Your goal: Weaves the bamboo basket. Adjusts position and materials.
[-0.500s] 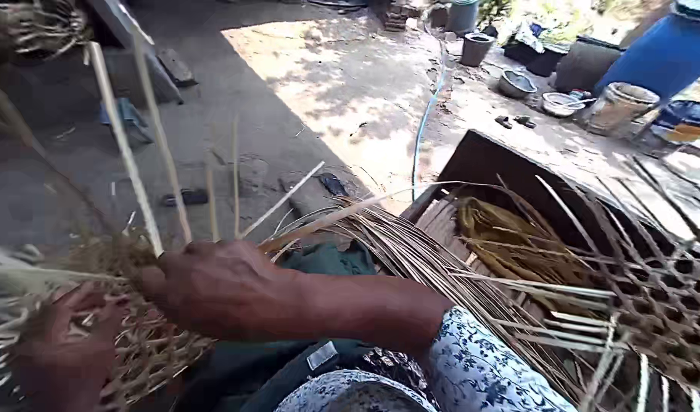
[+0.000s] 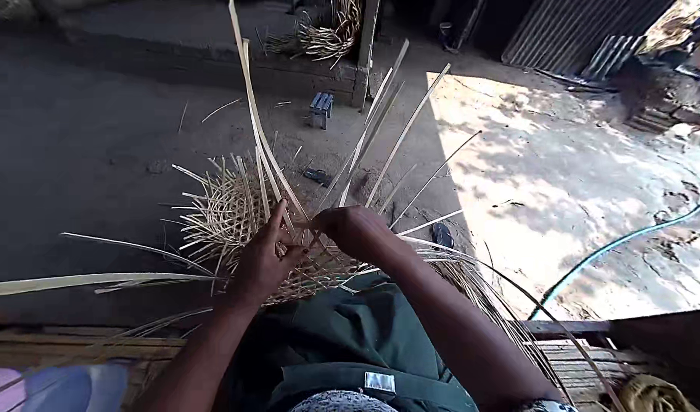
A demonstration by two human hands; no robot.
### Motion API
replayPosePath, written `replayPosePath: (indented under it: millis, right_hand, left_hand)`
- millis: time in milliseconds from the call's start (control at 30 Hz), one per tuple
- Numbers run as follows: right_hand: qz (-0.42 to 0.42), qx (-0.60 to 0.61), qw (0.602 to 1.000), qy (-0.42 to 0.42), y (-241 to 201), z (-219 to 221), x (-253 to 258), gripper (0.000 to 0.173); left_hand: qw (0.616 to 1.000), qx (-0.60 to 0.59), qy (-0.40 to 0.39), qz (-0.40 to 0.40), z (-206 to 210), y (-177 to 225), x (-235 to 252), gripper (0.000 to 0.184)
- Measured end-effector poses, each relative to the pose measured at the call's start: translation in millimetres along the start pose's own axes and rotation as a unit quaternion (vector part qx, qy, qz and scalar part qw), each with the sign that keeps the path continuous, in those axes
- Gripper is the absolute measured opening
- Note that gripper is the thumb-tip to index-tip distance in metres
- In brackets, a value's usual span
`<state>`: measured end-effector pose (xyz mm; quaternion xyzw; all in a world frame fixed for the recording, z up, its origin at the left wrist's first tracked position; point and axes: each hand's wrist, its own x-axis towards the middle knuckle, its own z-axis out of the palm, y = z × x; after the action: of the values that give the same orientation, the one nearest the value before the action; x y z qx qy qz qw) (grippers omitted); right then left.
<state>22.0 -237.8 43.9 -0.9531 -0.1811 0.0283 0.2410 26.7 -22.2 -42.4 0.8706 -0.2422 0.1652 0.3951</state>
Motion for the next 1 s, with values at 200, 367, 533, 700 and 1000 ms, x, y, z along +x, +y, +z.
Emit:
replayPosePath:
  millis: [200, 367, 533, 700, 1000]
  right_hand:
    - [-0.026, 0.004, 1.0, -0.013, 1.1, -6.1, -1.0, 0.018]
    - [-0.023, -0.064, 0.997, 0.022, -16.4, 0.3, -9.3, 0.02]
    - [-0.048, -0.152, 0.976, 0.15, -19.6, 21.0, -13.7, 0.021]
    - [-0.003, -0.209, 0.965, 0.16, -33.4, 21.7, -16.6, 0.02]
    - [-0.019, -0.034, 0.982, 0.186, -26.5, 37.7, -13.0, 0.022]
  left_hand:
    - [0.995, 0.079, -0.014, 0.054, -6.7, 1.6, -7.7, 0.056]
    - [0.993, 0.101, -0.005, 0.057, -10.8, 6.5, -4.8, 0.043]
    - [0.991, 0.118, 0.006, 0.055, -5.0, 6.7, -4.4, 0.04]
    - [0.992, 0.118, 0.001, 0.034, -18.1, 23.2, 4.1, 0.054]
    - [0.975, 0.216, -0.006, 0.055, -41.3, 30.3, 17.7, 0.039]
